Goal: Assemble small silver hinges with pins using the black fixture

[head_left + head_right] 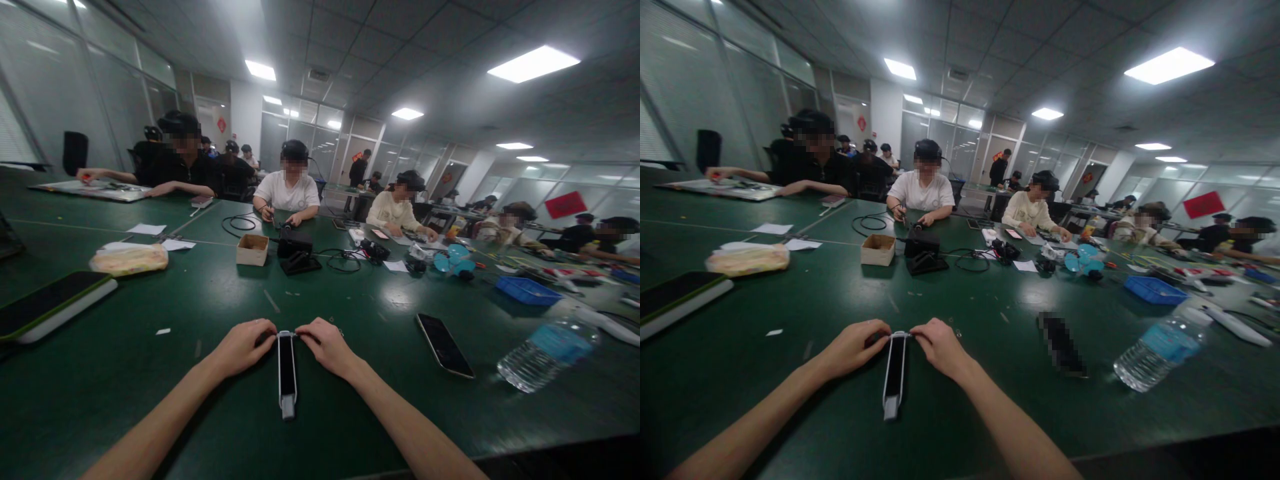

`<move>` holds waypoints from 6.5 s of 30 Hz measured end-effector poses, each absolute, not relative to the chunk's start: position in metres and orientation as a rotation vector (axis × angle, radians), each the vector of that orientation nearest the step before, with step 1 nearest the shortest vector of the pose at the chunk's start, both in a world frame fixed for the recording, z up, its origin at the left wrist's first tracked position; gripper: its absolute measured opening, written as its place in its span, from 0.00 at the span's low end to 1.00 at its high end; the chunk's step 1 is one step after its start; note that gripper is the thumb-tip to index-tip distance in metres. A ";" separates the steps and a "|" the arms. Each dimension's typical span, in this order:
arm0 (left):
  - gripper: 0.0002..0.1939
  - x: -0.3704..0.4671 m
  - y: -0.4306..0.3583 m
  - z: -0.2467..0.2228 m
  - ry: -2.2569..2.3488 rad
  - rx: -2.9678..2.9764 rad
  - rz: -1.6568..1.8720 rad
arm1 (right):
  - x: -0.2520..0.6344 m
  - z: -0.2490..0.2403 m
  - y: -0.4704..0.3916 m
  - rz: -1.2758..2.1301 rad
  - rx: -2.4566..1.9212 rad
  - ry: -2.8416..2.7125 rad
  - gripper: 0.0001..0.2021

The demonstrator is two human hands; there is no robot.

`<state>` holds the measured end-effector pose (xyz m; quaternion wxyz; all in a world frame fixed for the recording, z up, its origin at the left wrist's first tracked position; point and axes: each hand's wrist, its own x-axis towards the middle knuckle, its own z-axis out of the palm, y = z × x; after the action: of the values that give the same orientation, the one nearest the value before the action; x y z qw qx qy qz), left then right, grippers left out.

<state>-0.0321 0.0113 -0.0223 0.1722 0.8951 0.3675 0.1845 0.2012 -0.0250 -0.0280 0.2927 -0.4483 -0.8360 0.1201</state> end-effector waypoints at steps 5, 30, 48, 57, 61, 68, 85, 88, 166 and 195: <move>0.13 -0.033 0.011 -0.020 1.038 2.514 0.508 | 0.198 -0.026 -0.026 0.334 -1.264 -2.192 0.11; 0.12 -0.028 0.014 -0.020 1.045 2.515 0.431 | 0.198 -0.023 -0.023 0.219 -1.265 -2.289 0.07; 0.13 -0.017 0.031 -0.018 1.006 2.630 0.354 | 0.201 -0.023 -0.023 0.249 -1.273 -2.245 0.05; 0.12 -0.024 0.024 -0.018 0.984 2.602 0.351 | 0.224 -0.004 -0.023 0.197 -1.353 -2.179 0.20; 0.11 -0.026 0.027 -0.023 0.979 2.589 0.347 | 0.266 0.017 -0.008 0.140 -1.555 -2.016 0.13; 0.12 -0.024 0.025 -0.019 1.004 2.606 0.321 | 0.289 0.013 0.000 0.379 -1.651 -2.356 0.08; 0.12 -0.021 0.021 -0.021 1.044 2.621 0.348 | 0.283 0.016 -0.025 0.330 -1.731 -2.472 0.10; 0.12 -0.020 0.020 -0.019 1.054 2.635 0.345 | 0.282 0.010 -0.023 0.333 -1.758 -2.462 0.08; 0.07 -0.023 0.015 -0.018 1.187 2.746 0.625 | 0.205 -0.030 -0.037 0.102 -1.374 -2.242 0.08; 0.07 -0.022 0.018 -0.012 1.115 2.172 0.528 | 0.203 -0.032 -0.036 0.161 -1.350 -2.224 0.09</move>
<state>-0.0218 0.0176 -0.0119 0.3164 0.8248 0.4235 0.2005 0.2028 -0.0363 -0.0316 0.2644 -0.4995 -0.8229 0.0596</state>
